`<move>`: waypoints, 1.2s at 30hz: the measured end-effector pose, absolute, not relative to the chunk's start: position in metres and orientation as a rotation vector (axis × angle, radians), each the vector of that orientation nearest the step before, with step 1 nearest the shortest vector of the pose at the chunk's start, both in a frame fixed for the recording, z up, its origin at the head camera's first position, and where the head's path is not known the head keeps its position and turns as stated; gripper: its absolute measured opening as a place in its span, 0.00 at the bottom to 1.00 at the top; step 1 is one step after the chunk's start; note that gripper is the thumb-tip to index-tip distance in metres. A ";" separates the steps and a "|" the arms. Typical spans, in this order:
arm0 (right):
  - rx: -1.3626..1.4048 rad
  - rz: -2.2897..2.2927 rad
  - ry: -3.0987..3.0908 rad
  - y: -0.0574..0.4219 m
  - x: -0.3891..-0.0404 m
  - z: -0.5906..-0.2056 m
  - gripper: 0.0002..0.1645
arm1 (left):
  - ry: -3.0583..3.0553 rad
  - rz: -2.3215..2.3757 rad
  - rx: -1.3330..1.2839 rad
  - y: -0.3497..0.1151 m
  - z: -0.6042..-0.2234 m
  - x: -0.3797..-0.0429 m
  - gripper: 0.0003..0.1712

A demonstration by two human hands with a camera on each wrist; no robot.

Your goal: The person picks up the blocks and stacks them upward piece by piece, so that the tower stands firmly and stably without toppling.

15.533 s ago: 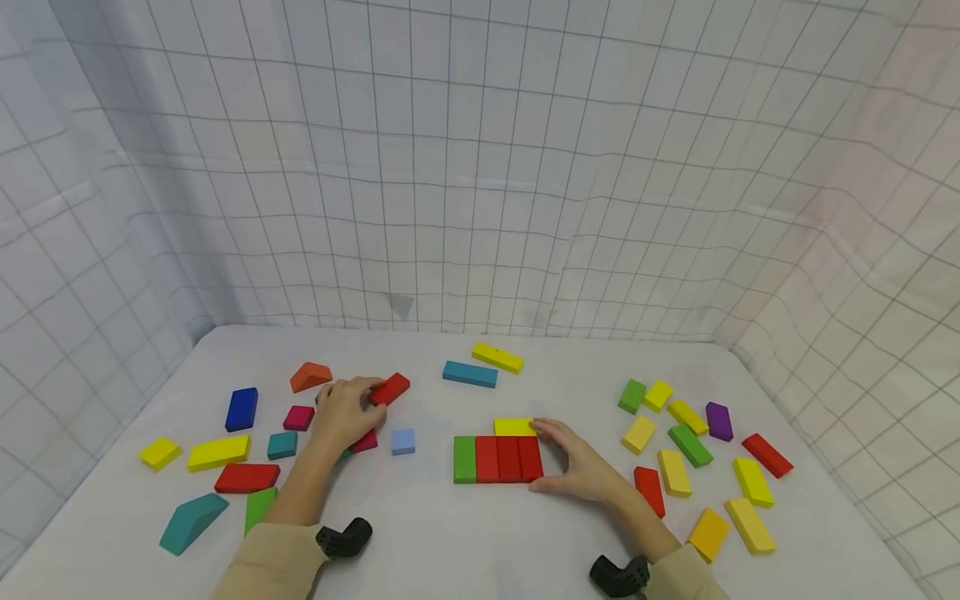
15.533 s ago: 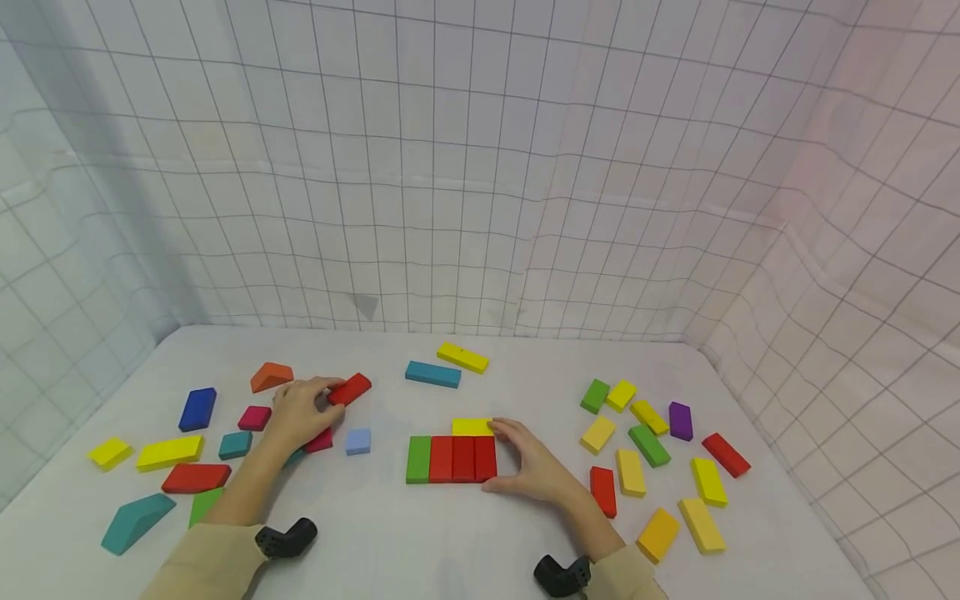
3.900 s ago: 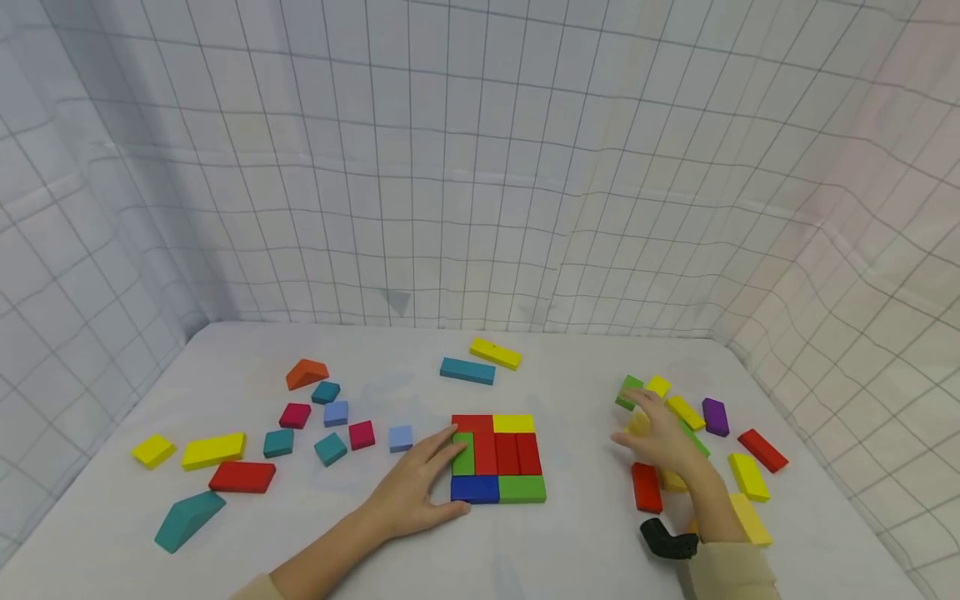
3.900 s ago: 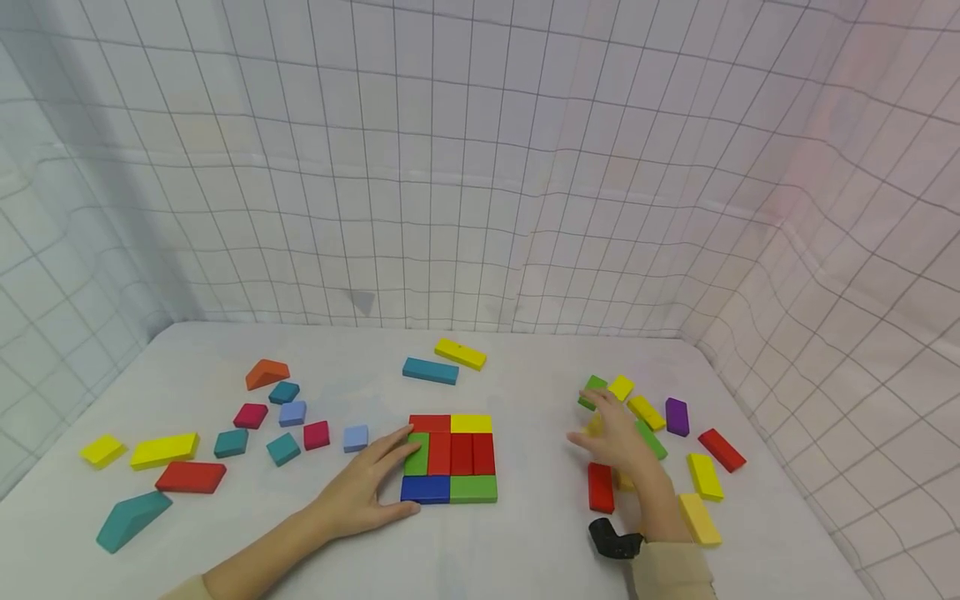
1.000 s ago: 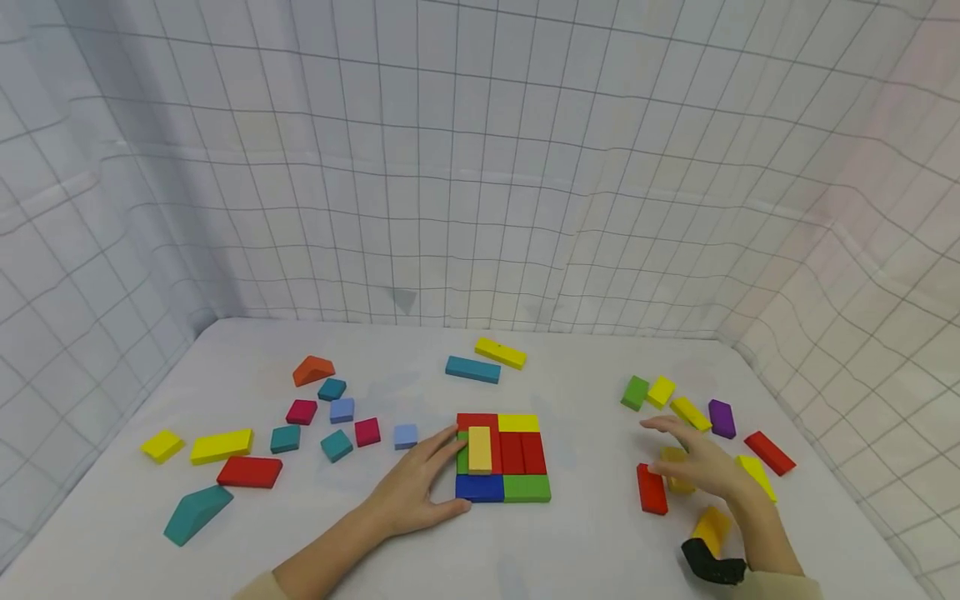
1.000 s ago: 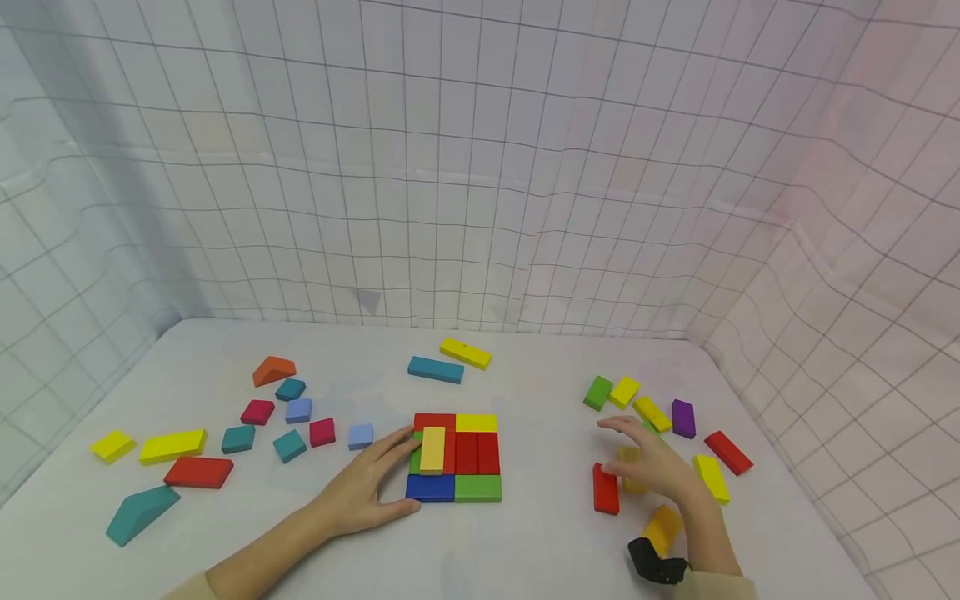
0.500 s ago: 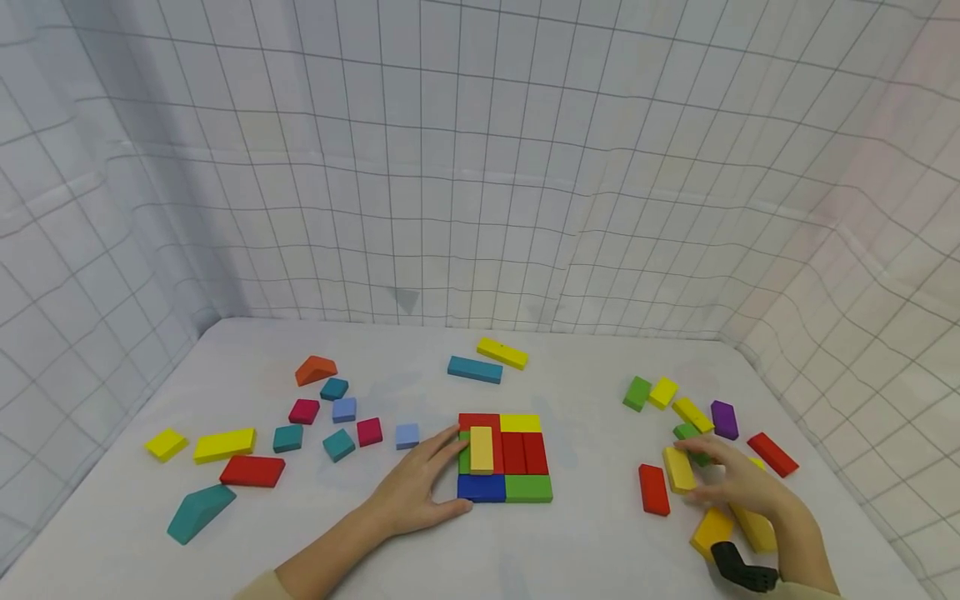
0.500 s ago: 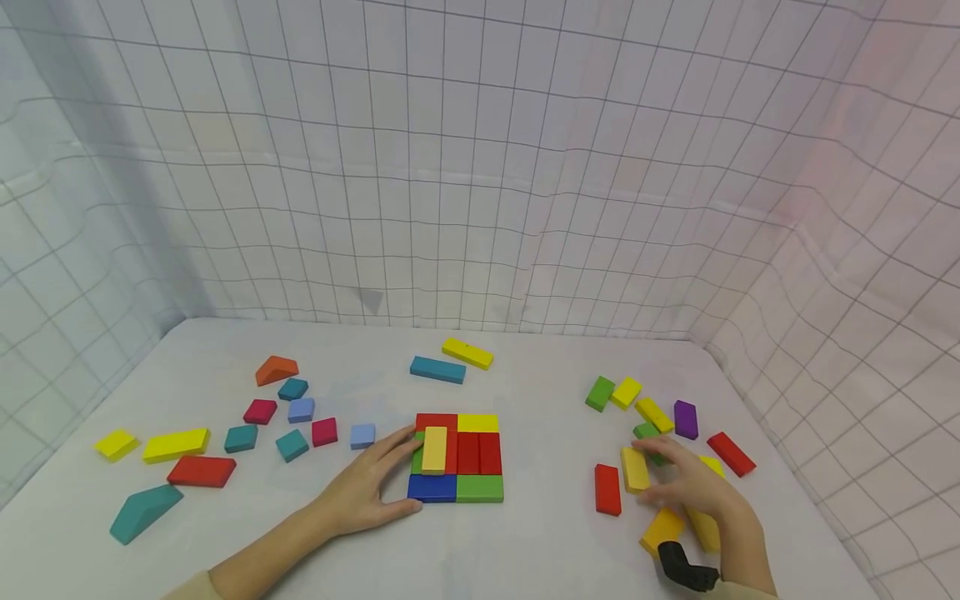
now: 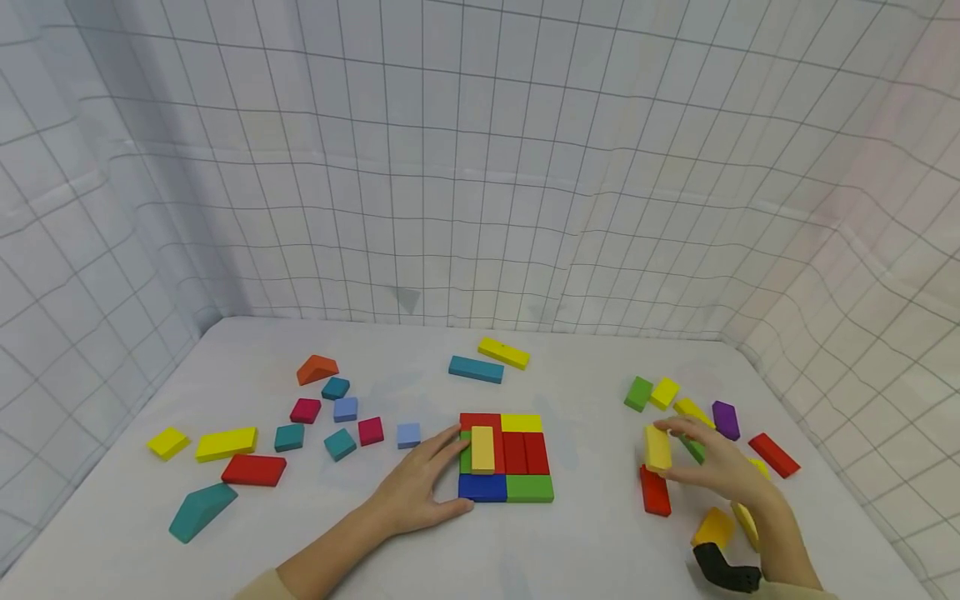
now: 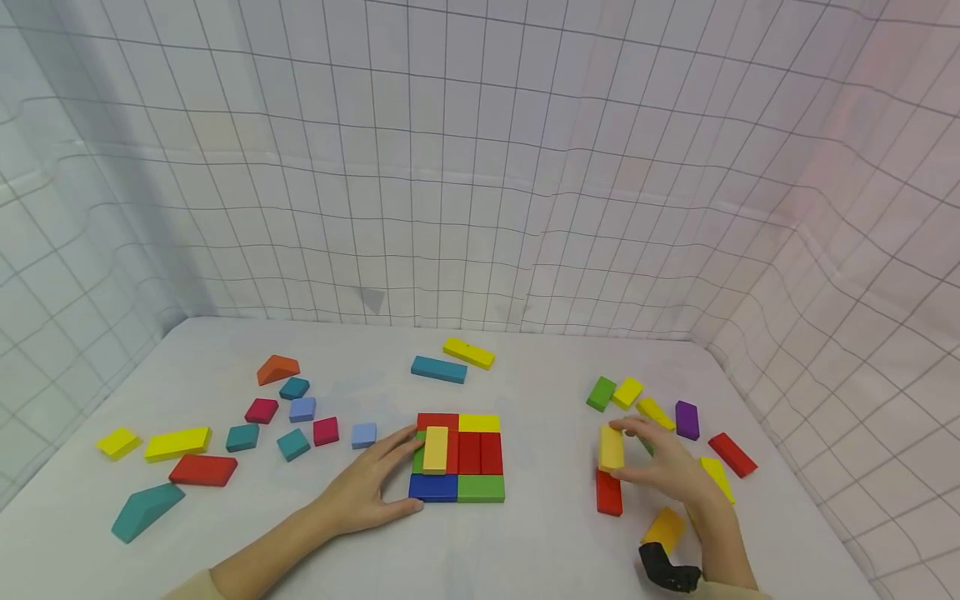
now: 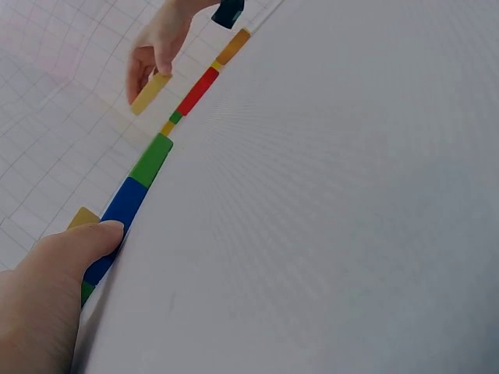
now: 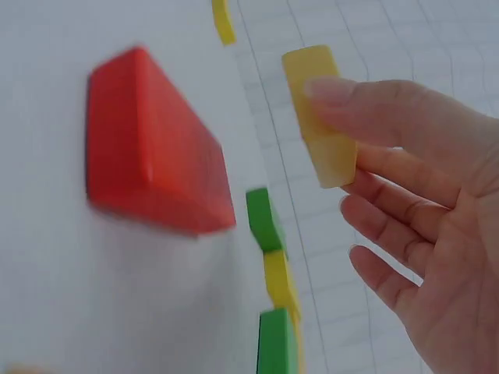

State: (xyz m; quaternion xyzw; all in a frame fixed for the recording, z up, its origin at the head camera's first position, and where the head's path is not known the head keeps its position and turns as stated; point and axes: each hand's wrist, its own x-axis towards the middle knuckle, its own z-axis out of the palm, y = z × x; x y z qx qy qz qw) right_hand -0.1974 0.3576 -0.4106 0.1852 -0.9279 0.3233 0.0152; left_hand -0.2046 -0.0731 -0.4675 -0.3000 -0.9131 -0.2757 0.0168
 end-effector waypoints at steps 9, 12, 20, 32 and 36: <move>0.888 1.125 -2.747 0.265 -0.212 -0.399 0.33 | -2.832 -0.865 -0.936 -0.073 -0.468 -0.205 0.45; 0.952 1.151 -2.769 0.246 -0.225 -0.414 0.33 | -2.829 -0.864 -0.936 -0.073 -0.468 -0.204 0.45; 1.044 1.183 -2.825 0.212 -0.236 -0.430 0.32 | -2.830 -0.863 -0.942 -0.074 -0.467 -0.204 0.45; 1.033 1.185 -2.842 0.207 -0.236 -0.430 0.32 | -2.828 -0.918 -0.937 -0.073 -0.465 -0.204 0.46; 1.007 1.189 -2.874 0.208 -0.235 -0.431 0.33 | -2.842 -1.032 -0.870 -0.072 -0.465 -0.205 0.47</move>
